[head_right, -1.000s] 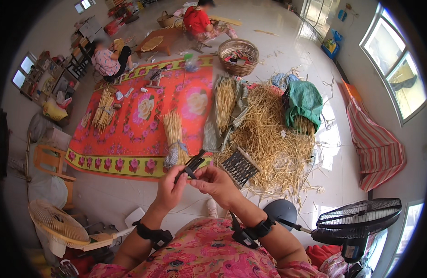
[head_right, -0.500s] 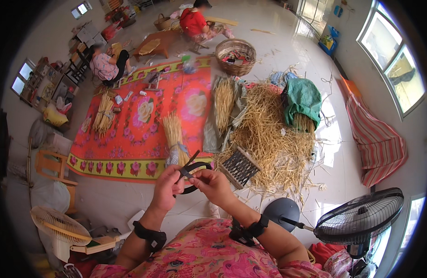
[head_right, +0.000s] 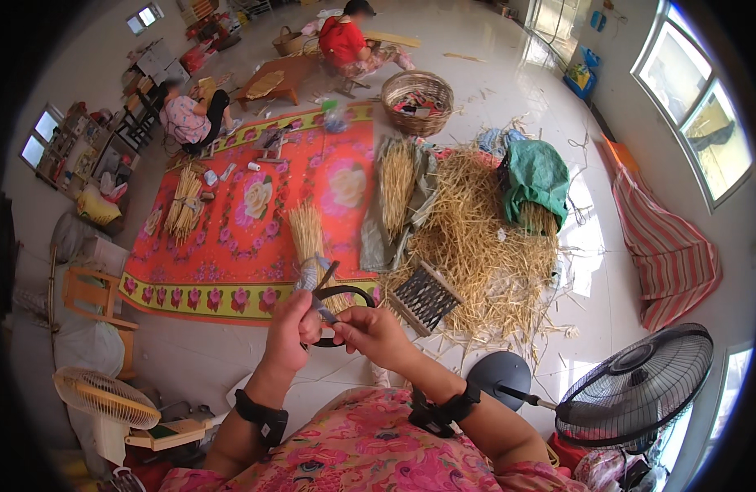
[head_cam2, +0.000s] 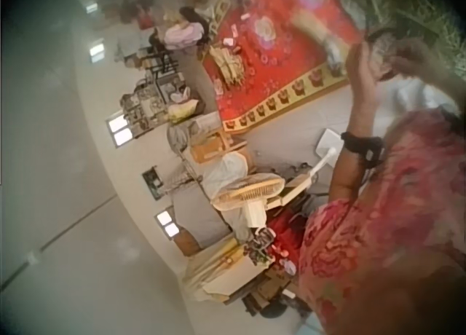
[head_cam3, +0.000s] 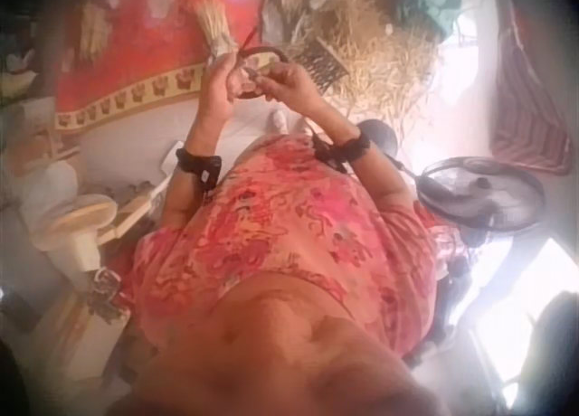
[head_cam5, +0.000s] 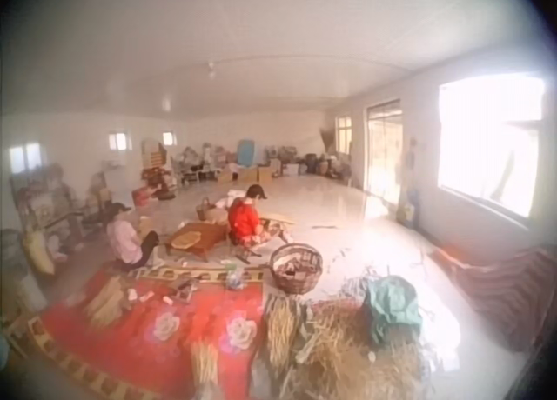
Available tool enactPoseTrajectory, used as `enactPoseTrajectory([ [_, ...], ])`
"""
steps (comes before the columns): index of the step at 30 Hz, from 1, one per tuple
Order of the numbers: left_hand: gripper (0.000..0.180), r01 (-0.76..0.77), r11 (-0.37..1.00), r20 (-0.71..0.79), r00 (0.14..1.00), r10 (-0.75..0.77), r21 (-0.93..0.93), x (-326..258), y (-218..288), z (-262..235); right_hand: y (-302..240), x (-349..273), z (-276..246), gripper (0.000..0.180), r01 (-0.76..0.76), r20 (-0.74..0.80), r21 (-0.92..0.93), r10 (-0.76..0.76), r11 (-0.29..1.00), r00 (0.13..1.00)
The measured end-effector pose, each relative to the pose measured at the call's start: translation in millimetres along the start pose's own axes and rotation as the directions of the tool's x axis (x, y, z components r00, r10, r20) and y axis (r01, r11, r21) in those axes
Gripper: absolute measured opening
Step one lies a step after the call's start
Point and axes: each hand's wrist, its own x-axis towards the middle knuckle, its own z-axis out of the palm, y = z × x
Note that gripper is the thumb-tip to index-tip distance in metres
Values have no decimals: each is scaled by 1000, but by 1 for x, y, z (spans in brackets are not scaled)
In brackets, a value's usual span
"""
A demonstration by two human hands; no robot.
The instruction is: The person sits on a floral mat and handles thin straw sticks and a black plastic ring, preparing materials for weaving. They manipulate the ring and straw pieces, occasionally reaching into a basket and handling a small plastic bag. Other people are visible in the background working on similar tasks.
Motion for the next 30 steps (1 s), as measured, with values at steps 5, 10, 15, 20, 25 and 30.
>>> enactPoseTrajectory([
  [5, 29, 65, 990, 3, 998, -65, -128, 2, 7, 0, -2, 1, 0, 15, -19, 34, 108, 15, 994, 999],
  [10, 28, 31, 994, 42, 999, -26, -103, 3, 4, -3, -3, 3, 5, 14, -40, -106, 13, 41, 999, 993],
  [15, 18, -12, 979, 70, 998, -3, 205, -2, 0, 1, 12, 12, 23, 12, -6, -352, 8, 9, 1000, 936],
  [20, 21, -21, 966, 157, 987, -20, 256, -9, -2, 13, 42, 20, 29, 15, 206, -455, 242, -76, 948, 887],
  [25, 29, 27, 951, 203, 975, -93, 307, -13, 2, 8, 30, 20, 30, 20, 354, -397, 390, -191, 850, 898],
  [30, 35, 104, 950, 263, 947, -186, 296, -15, 8, 8, 34, 18, 23, 22, 259, -258, 504, -143, 824, 956],
])
